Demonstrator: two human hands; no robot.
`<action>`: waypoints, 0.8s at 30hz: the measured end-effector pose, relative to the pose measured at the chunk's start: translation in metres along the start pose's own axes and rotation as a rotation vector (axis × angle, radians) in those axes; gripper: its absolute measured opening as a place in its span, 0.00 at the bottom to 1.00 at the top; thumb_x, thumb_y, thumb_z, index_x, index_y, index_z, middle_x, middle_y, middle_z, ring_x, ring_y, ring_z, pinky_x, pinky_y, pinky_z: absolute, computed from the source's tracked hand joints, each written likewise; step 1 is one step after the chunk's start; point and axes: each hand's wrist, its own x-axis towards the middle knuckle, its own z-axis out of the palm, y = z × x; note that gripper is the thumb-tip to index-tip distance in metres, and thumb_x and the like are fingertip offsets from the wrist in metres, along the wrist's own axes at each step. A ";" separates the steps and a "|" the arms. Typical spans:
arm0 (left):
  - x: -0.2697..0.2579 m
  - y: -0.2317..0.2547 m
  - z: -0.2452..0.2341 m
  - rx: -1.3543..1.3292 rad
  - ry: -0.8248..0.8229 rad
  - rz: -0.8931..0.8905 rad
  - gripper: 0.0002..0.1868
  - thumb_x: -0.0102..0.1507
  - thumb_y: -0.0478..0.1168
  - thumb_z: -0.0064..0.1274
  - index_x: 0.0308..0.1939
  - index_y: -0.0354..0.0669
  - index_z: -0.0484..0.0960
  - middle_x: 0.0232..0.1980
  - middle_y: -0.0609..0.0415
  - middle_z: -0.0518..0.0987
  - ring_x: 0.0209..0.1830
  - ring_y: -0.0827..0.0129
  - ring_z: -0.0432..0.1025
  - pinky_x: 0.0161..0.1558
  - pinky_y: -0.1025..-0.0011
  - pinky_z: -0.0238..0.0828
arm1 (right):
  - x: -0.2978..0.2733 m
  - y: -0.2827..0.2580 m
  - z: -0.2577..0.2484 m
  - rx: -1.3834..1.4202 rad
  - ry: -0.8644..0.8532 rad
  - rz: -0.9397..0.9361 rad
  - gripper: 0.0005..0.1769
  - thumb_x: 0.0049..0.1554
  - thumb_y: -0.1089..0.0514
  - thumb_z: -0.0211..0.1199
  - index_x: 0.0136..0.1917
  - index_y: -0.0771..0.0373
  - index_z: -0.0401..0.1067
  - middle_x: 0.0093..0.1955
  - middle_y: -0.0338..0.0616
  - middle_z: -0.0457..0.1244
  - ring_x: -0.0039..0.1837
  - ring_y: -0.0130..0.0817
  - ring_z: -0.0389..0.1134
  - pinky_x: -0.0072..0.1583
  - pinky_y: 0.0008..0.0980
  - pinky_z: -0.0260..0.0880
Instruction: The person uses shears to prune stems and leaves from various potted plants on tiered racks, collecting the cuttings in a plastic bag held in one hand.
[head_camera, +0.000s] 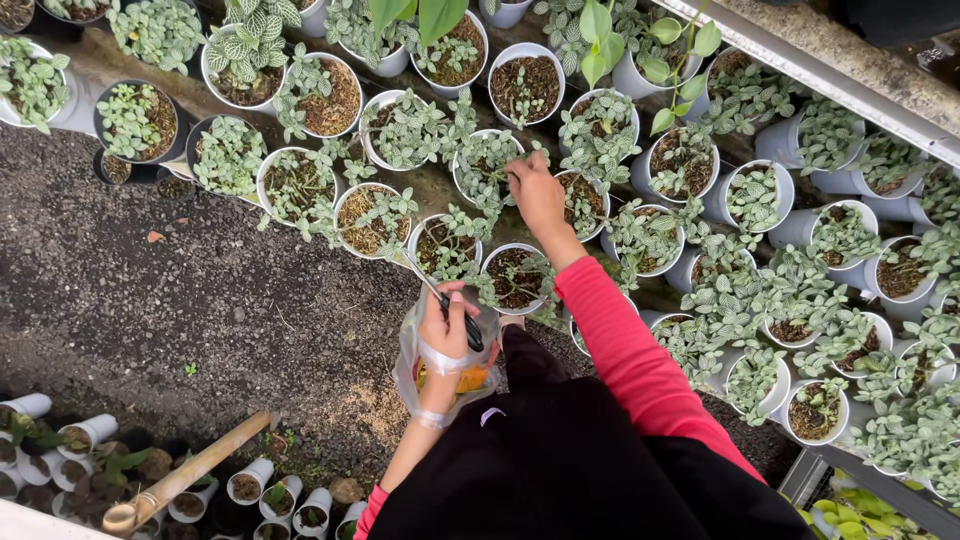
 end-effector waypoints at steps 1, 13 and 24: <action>0.001 0.002 0.000 -0.001 -0.002 0.002 0.10 0.70 0.42 0.42 0.49 0.47 0.79 0.25 0.51 0.83 0.29 0.61 0.80 0.35 0.66 0.79 | -0.002 0.001 -0.003 -0.001 0.003 0.001 0.06 0.65 0.61 0.59 0.55 0.58 0.73 0.51 0.44 0.56 0.36 0.50 0.69 0.41 0.49 0.75; -0.002 -0.007 0.001 -0.038 -0.041 0.035 0.10 0.70 0.40 0.43 0.48 0.45 0.80 0.24 0.51 0.82 0.28 0.64 0.80 0.35 0.68 0.80 | -0.023 0.002 -0.018 0.643 0.071 0.095 0.10 0.62 0.69 0.56 0.53 0.62 0.76 0.46 0.52 0.65 0.36 0.35 0.71 0.37 0.27 0.79; 0.006 -0.011 -0.002 -0.045 -0.055 -0.013 0.10 0.71 0.39 0.42 0.49 0.43 0.78 0.25 0.49 0.81 0.27 0.63 0.78 0.38 0.66 0.79 | -0.048 -0.007 -0.020 0.950 0.156 0.182 0.09 0.63 0.64 0.57 0.55 0.66 0.74 0.50 0.57 0.68 0.36 0.38 0.72 0.41 0.32 0.78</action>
